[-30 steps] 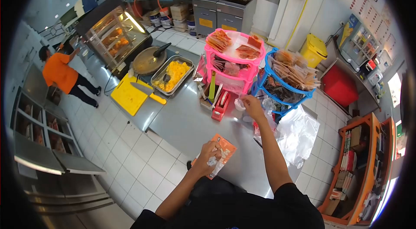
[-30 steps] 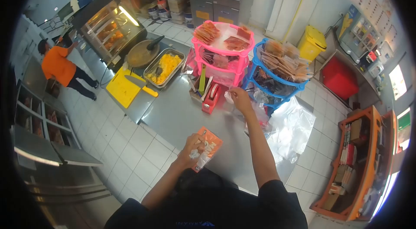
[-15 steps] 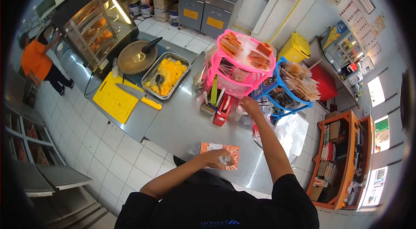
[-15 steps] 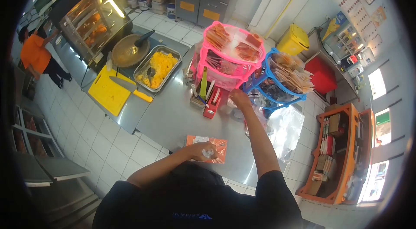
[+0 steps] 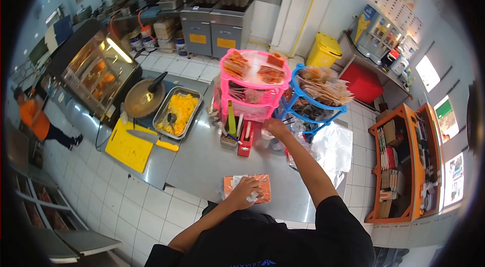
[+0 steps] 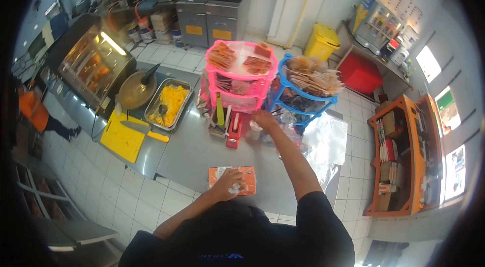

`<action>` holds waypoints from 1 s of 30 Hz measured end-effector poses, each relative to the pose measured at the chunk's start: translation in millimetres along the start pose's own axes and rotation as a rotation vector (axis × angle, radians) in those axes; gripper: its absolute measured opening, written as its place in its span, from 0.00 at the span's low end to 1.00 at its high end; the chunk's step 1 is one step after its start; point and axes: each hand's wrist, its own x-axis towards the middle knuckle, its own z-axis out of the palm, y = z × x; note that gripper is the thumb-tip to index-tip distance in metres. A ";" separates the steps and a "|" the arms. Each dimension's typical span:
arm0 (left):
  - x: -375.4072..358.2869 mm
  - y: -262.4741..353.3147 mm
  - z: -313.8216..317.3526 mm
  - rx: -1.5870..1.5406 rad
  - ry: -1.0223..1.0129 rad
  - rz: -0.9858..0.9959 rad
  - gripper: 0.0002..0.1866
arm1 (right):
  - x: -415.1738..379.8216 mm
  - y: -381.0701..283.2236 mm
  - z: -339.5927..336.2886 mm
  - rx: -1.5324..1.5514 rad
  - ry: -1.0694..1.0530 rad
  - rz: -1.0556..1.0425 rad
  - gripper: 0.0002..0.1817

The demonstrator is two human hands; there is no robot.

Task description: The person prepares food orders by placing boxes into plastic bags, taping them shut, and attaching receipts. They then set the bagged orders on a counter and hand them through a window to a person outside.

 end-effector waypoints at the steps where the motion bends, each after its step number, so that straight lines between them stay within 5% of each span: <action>1: 0.1 -1.4 0.9 -0.024 0.012 -0.023 0.05 | -0.6 1.6 -2.0 0.007 -0.022 0.018 0.07; 12: 3.5 5.2 -7.4 -0.103 0.022 -0.119 0.04 | 5.7 24.4 16.5 -0.057 -0.171 0.026 0.15; 15: 0.7 -1.2 -1.9 -0.086 0.018 -0.120 0.04 | 4.6 18.2 12.6 0.009 -0.211 0.146 0.14; 18: -3.1 -8.0 2.6 -0.072 -0.002 -0.140 0.05 | -2.0 17.1 -2.7 0.042 -0.169 0.008 0.15; 30: -2.7 -8.9 5.5 -0.148 0.064 -0.119 0.05 | -3.7 6.8 -20.4 0.069 -0.250 0.111 0.14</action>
